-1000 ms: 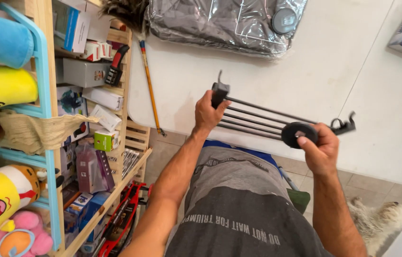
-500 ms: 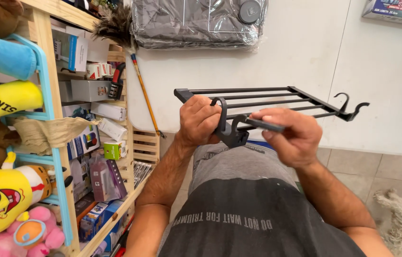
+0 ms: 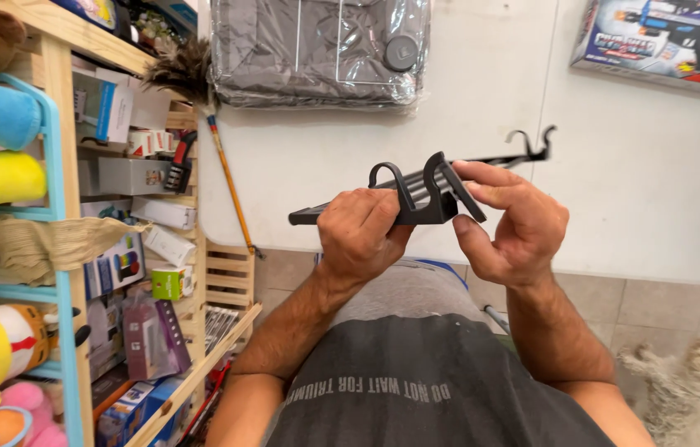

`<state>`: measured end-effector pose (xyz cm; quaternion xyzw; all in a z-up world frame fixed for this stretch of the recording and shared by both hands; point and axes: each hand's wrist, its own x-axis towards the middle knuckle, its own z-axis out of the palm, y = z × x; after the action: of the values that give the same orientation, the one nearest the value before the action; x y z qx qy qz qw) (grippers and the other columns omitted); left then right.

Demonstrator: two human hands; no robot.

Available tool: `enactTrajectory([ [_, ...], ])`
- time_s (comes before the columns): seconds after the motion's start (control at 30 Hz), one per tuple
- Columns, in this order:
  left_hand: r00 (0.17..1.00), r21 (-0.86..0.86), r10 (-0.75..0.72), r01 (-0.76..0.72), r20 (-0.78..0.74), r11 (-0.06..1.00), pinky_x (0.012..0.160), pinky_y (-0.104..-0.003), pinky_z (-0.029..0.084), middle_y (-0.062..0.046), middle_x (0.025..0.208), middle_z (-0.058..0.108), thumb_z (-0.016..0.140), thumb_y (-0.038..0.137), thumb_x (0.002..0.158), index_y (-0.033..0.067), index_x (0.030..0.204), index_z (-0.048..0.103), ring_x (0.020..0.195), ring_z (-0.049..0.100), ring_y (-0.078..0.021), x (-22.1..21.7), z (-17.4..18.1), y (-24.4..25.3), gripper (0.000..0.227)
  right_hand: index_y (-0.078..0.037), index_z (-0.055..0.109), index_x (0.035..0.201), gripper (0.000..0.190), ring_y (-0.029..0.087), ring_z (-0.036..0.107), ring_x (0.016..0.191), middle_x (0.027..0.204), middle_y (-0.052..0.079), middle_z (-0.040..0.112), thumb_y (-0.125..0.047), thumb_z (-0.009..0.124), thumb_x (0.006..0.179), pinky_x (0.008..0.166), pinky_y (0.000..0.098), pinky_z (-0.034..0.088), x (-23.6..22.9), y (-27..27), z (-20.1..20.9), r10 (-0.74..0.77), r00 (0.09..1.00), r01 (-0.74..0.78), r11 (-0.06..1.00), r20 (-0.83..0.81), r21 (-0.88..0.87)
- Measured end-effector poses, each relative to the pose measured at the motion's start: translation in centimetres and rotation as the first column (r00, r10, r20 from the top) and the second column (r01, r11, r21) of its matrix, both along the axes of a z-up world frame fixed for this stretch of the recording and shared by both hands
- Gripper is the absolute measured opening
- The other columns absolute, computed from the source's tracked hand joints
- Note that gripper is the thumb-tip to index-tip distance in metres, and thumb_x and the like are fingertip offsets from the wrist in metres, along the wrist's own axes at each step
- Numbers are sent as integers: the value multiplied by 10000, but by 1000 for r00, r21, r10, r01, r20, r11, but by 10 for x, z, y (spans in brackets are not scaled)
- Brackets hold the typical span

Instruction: The person assembles a small black shoe rack by attaching several plastic caps and horizontal metal bars to the side frames by hand.

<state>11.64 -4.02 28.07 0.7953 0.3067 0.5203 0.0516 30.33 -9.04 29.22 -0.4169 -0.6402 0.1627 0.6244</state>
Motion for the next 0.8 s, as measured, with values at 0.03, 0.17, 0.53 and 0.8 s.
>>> enactTrajectory([
  [0.03, 998, -13, 26, -26, -48, 1000, 609, -316, 551, -28, 696, 628, 775, 83, 813, 75, 861, 691, 597, 656, -205, 2, 5, -1, 97, 137, 662, 944, 298, 441, 762, 937, 1048, 357, 733, -110, 802, 854, 776, 459, 620, 4, 0, 7, 17, 999, -16, 1000, 30, -20],
  [0.17, 992, 22, 40, -37, -121, 999, 660, -315, 553, -27, 757, 636, 747, 77, 813, 92, 920, 713, 666, 677, -206, 4, 12, 3, 112, 143, 669, 1014, 331, 361, 756, 942, 1100, 347, 716, -108, 796, 838, 789, 413, 616, 28, -1, 23, 123, 992, -117, 984, 35, -132],
  [0.53, 982, -23, -37, 34, -185, 999, 648, -308, 534, -18, 758, 620, 773, 112, 847, 100, 957, 692, 692, 674, -200, 10, 22, 10, 137, 47, 602, 1147, 418, 532, 534, 1375, 1452, 462, 461, -73, 815, 809, 1027, 545, 547, 54, 28, 3, 552, 784, -582, 813, -286, -27],
  [0.8, 977, -18, 8, -12, -212, 1000, 633, -303, 512, -12, 761, 613, 760, 120, 879, 114, 975, 702, 698, 672, -191, 17, 22, 6, 113, 77, 606, 973, 546, 368, 700, 1006, 1246, 392, 624, -313, 906, 737, 829, 409, 611, 46, 21, 21, 251, 964, -260, 957, -89, -126],
])
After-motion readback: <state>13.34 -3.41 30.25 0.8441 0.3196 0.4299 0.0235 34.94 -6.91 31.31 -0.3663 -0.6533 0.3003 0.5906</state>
